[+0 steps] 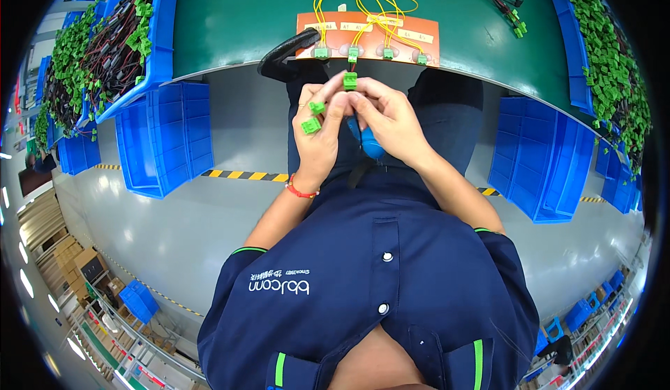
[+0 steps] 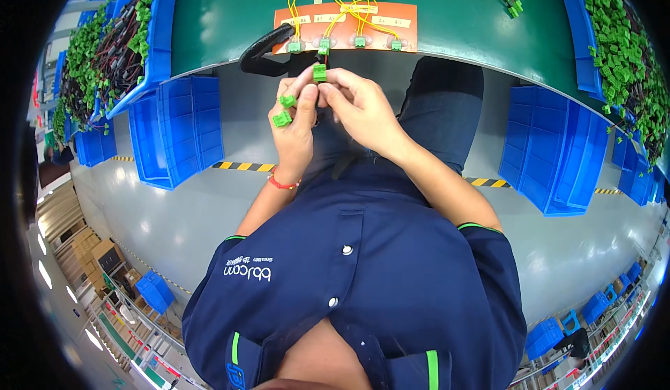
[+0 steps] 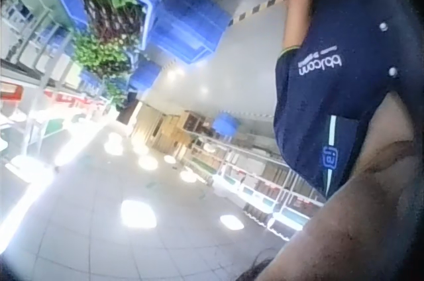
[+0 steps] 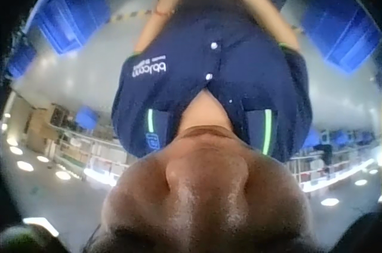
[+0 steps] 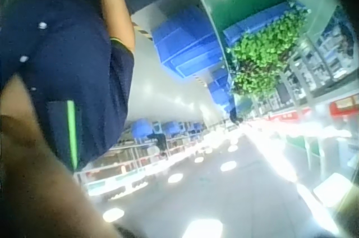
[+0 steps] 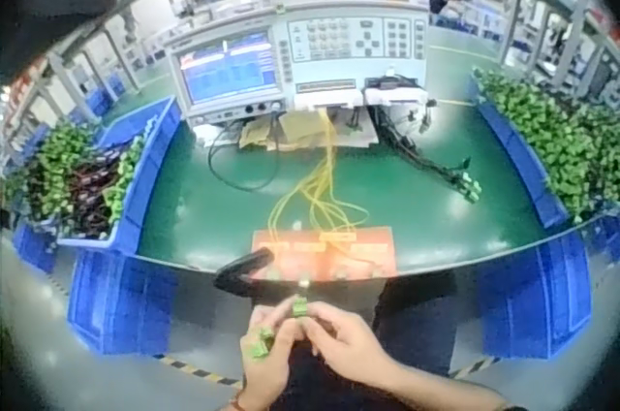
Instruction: The person sits at a green workbench in a factory setting, repeatedly picking up green plastic connectors and black wires from blue bins. They connect the wires to the green connectors by hand and place the assembled units onto a wooden board with yellow wires. The process is repetitive, involving picking, connecting, and placing components.
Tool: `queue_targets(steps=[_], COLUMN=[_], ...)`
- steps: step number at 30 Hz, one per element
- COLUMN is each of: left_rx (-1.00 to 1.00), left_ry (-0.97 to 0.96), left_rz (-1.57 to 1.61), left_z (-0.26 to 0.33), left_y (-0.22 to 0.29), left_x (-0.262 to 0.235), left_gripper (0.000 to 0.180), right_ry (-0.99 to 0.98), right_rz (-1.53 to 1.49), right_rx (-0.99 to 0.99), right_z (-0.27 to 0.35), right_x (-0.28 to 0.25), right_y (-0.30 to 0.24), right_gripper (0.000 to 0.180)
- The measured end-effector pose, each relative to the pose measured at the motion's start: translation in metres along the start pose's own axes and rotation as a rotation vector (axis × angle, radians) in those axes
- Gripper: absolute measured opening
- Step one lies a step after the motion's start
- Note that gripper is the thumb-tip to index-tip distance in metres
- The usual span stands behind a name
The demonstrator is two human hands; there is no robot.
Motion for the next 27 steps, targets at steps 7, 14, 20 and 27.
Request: queue_targets(steps=[7, 14, 20, 27], left_rx=[-0.143, -0.139, -0.007, -0.297], left_ry=[0.021, 0.042, 0.152, 0.029], left_rz=[0.095, 0.166, 0.130, 0.326], left_z=[-0.020, -0.031, -0.031, -0.030], left_y=[-0.008, -0.007, -0.015, -0.033], left_x=[-0.016, -0.018, -0.018, -0.015], left_gripper=[0.025, 0.026, 0.025, 0.029], right_ry=[-0.097, -0.160, -0.187, -0.181], right_rz=[0.022, -0.017, 0.069, 0.000], right_rx=[-0.028, 0.109, 0.194, 0.216], right_z=[0.004, 0.024, 0.032, 0.030], right_x=[0.023, 0.019, 0.016, 0.015], right_y=[0.015, 0.025, 0.032, 0.042], right_gripper=[0.043, 0.042, 0.029, 0.030])
Point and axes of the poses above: each hand's wrist, its own z-axis away from the middle knuckle, its own x-axis out of the palm, y = z × x, the point moved 7 cm from there along -z, towards the middle knuckle, and after that the axes turned 1 degree about -z, right-handed, at the moved point
